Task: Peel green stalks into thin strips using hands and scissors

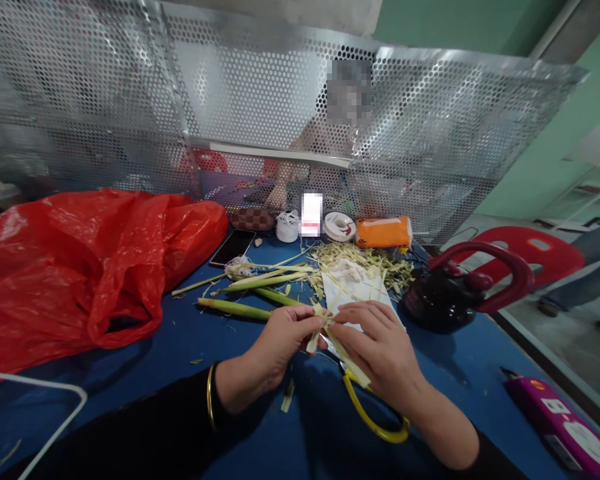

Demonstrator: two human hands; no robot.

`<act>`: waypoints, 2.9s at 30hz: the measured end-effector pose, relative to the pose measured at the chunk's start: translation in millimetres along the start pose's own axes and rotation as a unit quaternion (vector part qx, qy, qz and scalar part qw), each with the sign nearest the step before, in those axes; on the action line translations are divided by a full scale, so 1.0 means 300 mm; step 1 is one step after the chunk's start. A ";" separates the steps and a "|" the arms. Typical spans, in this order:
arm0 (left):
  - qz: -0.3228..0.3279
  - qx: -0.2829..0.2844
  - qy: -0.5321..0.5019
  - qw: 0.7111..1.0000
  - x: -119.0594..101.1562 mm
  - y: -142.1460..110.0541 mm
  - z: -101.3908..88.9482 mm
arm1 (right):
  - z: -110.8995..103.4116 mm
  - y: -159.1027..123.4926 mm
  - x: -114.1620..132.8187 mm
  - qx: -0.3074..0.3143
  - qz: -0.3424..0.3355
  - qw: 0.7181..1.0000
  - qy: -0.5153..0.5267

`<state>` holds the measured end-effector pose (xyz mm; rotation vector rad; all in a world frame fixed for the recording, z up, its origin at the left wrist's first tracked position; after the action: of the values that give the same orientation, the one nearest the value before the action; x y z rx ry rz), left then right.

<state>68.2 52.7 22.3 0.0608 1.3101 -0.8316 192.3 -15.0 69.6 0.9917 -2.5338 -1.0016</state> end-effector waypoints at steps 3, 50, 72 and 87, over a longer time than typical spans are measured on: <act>0.009 0.008 0.045 0.999 0.000 -0.008 0.011 | 0.001 -0.001 -0.003 -0.023 0.042 0.998 0.035; -0.002 -0.029 0.034 0.999 -0.006 -0.006 -0.009 | 0.053 -0.076 -0.110 0.034 0.434 0.791 0.429; -0.019 -0.015 0.042 0.999 0.006 -0.004 -0.006 | 0.055 -0.073 -0.089 -0.180 0.439 0.718 0.509; -0.004 -0.041 0.052 0.998 0.000 -0.007 -0.004 | 0.068 -0.078 -0.082 -0.068 0.481 0.786 0.383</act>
<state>66.1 51.8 22.8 0.0346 1.4420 -0.7902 213.2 -0.6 39.3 -0.0630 -1.7858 -0.3234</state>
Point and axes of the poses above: each hand's wrist, its own y-axis towards the middle knuckle, its own z-axis out of the palm, x = y × z, the point moved 4 cm from there along y, towards the middle knuckle, and after that the axes turned 8 degrees about -z, right-handed, at the moved point
